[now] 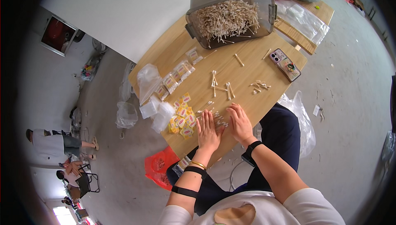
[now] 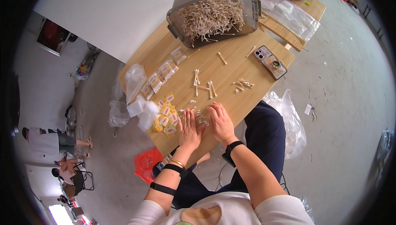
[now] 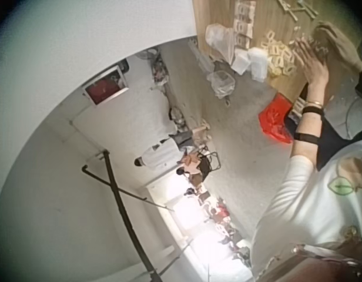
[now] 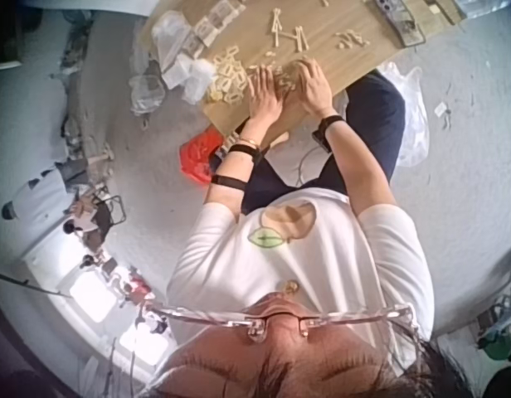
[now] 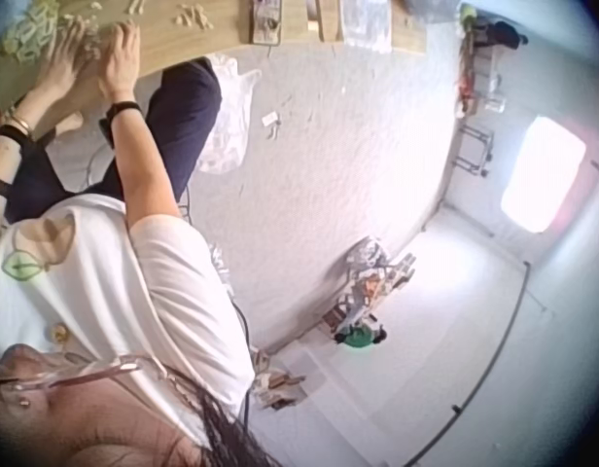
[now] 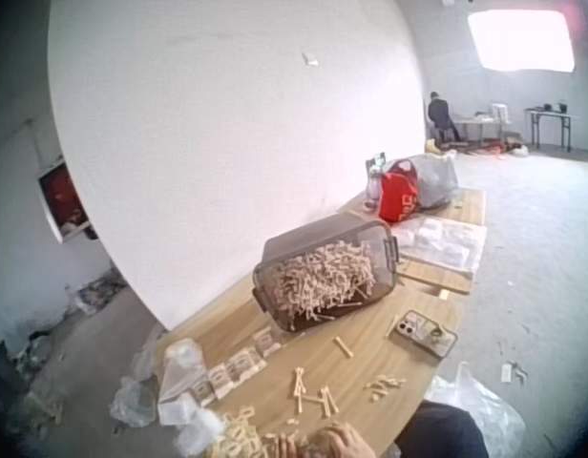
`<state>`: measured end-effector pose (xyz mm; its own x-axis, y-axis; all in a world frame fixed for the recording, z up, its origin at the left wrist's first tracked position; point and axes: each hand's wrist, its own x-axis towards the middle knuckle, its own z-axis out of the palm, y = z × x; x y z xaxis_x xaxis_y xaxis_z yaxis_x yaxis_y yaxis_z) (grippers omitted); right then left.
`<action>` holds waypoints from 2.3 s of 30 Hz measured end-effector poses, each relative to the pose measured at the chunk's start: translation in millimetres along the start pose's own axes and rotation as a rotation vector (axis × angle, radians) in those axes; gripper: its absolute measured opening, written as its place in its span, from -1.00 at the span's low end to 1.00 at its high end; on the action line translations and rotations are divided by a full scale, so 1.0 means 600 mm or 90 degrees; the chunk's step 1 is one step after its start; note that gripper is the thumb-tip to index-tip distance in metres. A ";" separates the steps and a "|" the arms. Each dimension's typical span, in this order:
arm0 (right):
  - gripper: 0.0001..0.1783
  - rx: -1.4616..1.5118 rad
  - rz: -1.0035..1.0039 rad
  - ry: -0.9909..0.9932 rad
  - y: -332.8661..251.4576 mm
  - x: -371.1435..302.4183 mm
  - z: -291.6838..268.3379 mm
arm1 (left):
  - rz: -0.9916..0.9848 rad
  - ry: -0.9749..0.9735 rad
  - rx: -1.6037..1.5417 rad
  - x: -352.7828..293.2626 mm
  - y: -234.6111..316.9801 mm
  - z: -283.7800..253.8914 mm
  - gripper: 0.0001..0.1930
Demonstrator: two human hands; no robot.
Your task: Packing cotton swabs into small plastic bags.
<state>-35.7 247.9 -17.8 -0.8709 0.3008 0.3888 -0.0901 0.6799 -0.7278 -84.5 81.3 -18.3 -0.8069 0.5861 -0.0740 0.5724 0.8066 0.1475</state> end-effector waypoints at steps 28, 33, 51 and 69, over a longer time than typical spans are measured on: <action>-0.65 -0.013 -0.010 -0.004 -0.001 0.002 0.002 | -0.003 0.087 -0.078 0.063 -0.036 -0.014 -0.09; -0.65 -0.020 0.003 -0.011 0.002 0.000 0.000 | 0.011 0.020 -0.039 0.070 -0.034 -0.030 -0.16; -0.54 -0.026 -0.023 -0.059 0.005 0.008 -0.001 | -0.102 0.108 -0.131 -0.041 -0.078 -0.002 -0.12; -0.13 -0.287 -0.176 -0.335 -0.023 0.023 0.050 | -0.119 0.073 -0.064 -0.048 -0.065 0.010 0.00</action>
<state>-60.9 222.8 -19.5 -0.9715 -0.2043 0.1198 -0.2314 0.9265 -0.2967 -82.7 33.3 -27.7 -0.9122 0.4097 0.0028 0.3983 0.8853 0.2398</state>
